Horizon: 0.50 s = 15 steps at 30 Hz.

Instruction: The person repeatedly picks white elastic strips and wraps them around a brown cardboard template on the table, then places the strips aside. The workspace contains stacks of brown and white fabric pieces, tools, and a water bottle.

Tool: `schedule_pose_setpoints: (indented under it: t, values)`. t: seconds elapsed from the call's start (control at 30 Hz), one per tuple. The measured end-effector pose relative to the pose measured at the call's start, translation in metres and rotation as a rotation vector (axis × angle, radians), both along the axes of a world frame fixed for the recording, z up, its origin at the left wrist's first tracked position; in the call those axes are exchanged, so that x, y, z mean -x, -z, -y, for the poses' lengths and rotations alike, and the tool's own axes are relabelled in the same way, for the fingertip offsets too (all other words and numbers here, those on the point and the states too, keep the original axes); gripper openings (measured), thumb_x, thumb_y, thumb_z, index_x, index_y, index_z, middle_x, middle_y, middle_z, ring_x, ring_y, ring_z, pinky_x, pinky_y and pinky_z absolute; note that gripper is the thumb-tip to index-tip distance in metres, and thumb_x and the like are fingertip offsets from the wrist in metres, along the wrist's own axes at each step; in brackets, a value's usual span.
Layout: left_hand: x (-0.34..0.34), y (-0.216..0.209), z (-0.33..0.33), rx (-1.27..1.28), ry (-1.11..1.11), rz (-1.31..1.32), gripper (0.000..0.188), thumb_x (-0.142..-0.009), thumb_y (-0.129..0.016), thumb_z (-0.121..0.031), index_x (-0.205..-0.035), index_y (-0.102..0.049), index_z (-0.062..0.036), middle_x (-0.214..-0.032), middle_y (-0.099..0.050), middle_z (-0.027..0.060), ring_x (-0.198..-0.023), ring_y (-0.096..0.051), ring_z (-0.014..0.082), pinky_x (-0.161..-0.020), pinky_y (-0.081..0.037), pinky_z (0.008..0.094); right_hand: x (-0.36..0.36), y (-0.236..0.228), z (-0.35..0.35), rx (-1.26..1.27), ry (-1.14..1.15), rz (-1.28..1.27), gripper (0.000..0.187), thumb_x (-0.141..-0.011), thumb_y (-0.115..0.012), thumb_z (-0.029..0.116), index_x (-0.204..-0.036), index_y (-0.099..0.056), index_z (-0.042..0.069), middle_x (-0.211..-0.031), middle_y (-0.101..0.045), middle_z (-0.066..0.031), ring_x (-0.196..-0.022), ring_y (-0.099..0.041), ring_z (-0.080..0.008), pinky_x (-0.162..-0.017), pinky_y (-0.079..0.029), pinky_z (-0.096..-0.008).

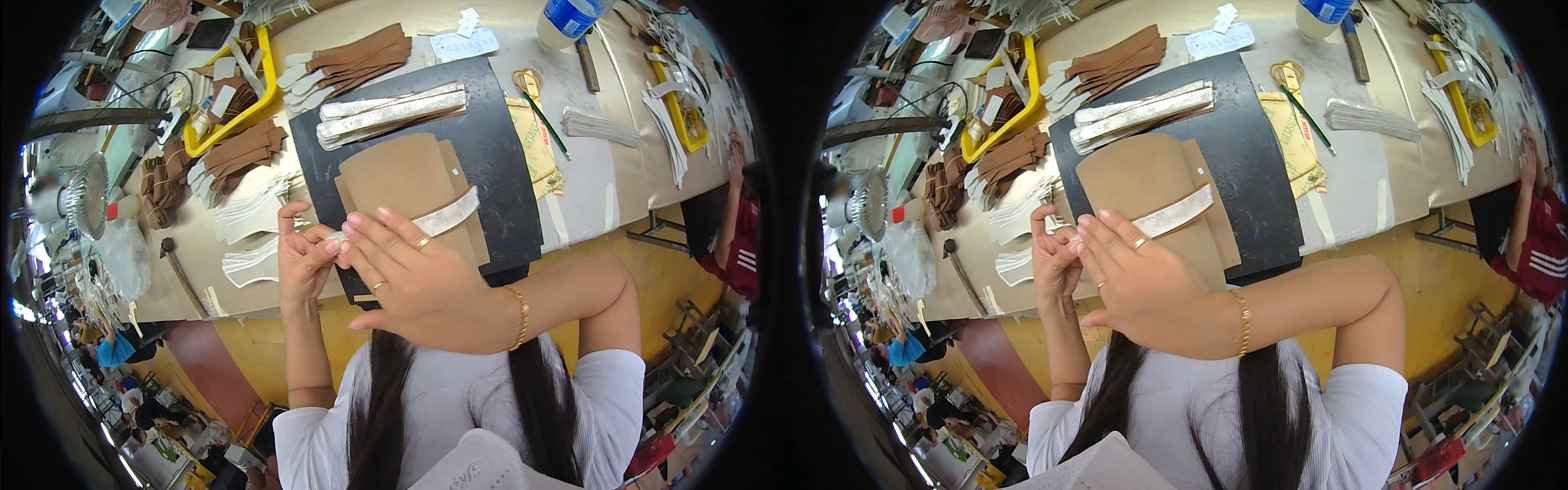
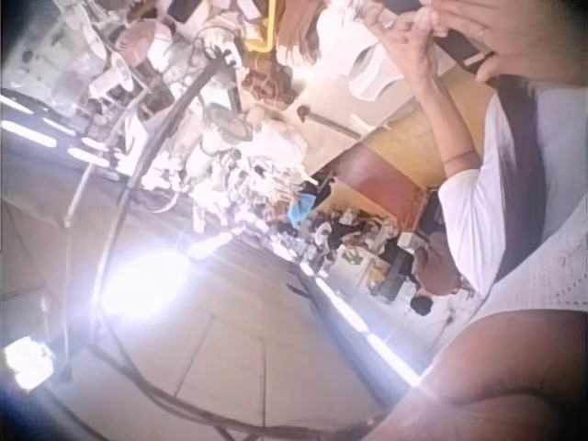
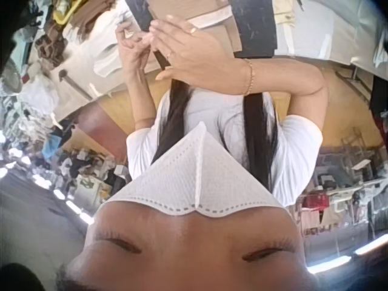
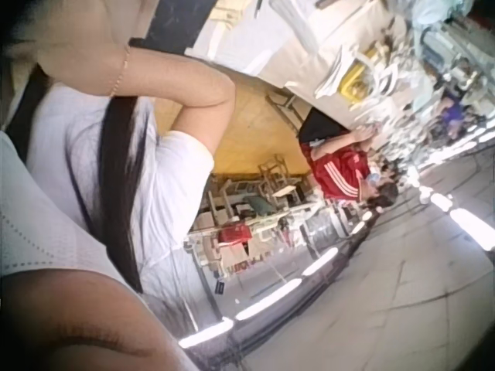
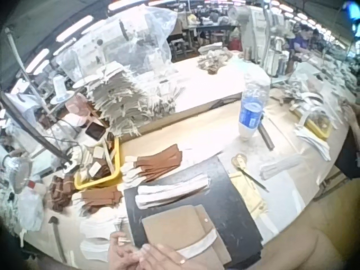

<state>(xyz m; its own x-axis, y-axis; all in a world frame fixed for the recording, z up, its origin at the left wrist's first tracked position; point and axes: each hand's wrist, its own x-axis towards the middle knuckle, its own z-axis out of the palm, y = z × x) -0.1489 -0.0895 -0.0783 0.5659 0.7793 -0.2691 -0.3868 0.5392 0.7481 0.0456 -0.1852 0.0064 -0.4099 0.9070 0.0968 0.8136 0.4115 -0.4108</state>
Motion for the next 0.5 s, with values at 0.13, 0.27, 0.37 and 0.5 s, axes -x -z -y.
schedule_pose_setpoints:
  t: [0.13,0.27,0.37,0.5]
  values:
    - [-0.001,0.010,-0.001,-0.010,0.022,0.004,0.058,-0.080,-0.062,0.010,-0.122,-0.027,-0.0077,-0.079,-0.065,0.0200,-0.063,-0.066,0.0249,-0.057,-0.057,0.0317,-0.031,0.017,0.008,0.036,-0.045,-0.276,0.082,-0.080,-0.054,0.054,-0.137,-0.036,-0.003,-0.142,-0.037,-0.0207,-0.135,-0.030,-0.0340,-0.111,-0.020,-0.0465]
    - [-0.008,0.024,0.000,0.035,0.072,0.041,0.057,-0.080,-0.062,0.010,-0.123,-0.028,-0.0076,-0.080,-0.065,0.0205,-0.065,-0.066,0.0250,-0.058,-0.057,0.0324,-0.061,0.057,0.027,0.015,-0.041,-0.503,0.077,-0.086,-0.051,0.048,-0.144,-0.025,0.004,-0.150,-0.023,-0.0173,-0.137,-0.028,-0.0327,-0.111,-0.021,-0.0449]
    - [-0.011,0.028,-0.001,0.046,0.094,0.054,0.056,-0.080,-0.062,0.009,-0.124,-0.030,-0.0066,-0.080,-0.065,0.0202,-0.066,-0.066,0.0250,-0.059,-0.057,0.0331,-0.063,0.079,0.038,0.064,0.062,-0.733,0.077,-0.090,-0.044,0.052,-0.146,-0.019,0.005,-0.152,-0.016,-0.0174,-0.137,-0.026,-0.0343,-0.111,-0.023,-0.0430]
    - [-0.004,0.030,-0.005,0.039,0.146,-0.031,0.039,-0.082,-0.062,0.006,-0.117,-0.046,0.0000,-0.081,-0.066,0.0191,-0.067,-0.067,0.0251,-0.060,-0.057,0.0332,-0.068,0.096,0.048,0.432,0.343,-0.993,0.078,-0.093,-0.032,0.056,-0.148,-0.009,0.005,-0.150,-0.022,-0.0185,-0.133,-0.032,-0.0368,-0.109,-0.027,-0.0392]
